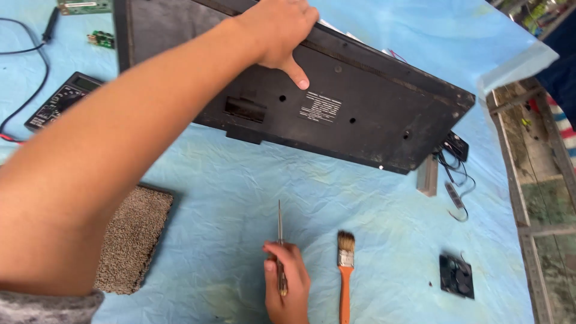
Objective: The person uses a screwdriver to remove screws from the back of a black electronic keyboard. They periodically lift and rotate the keyboard to access different screw locations and eventually flip it over to reveal the internal circuitry and keys.
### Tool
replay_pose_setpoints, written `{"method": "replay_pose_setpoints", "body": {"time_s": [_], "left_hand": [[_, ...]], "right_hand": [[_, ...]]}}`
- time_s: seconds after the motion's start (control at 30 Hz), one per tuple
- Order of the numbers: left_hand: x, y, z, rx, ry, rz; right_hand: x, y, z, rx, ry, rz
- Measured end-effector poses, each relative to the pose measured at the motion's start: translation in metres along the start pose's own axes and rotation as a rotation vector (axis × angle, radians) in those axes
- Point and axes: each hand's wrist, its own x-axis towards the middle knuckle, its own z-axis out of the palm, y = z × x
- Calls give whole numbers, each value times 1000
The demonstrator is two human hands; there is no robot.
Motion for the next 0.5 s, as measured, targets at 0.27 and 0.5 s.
{"method": "replay_pose_setpoints", "body": {"time_s": [0.27,0.5], "left_hand": [[9,-4,-6,16,-120,10],[4,11,13,104,148,-73]], "right_hand": [[-8,9,13,-51,106,200],[-6,3,17,-32,167,246]]}}
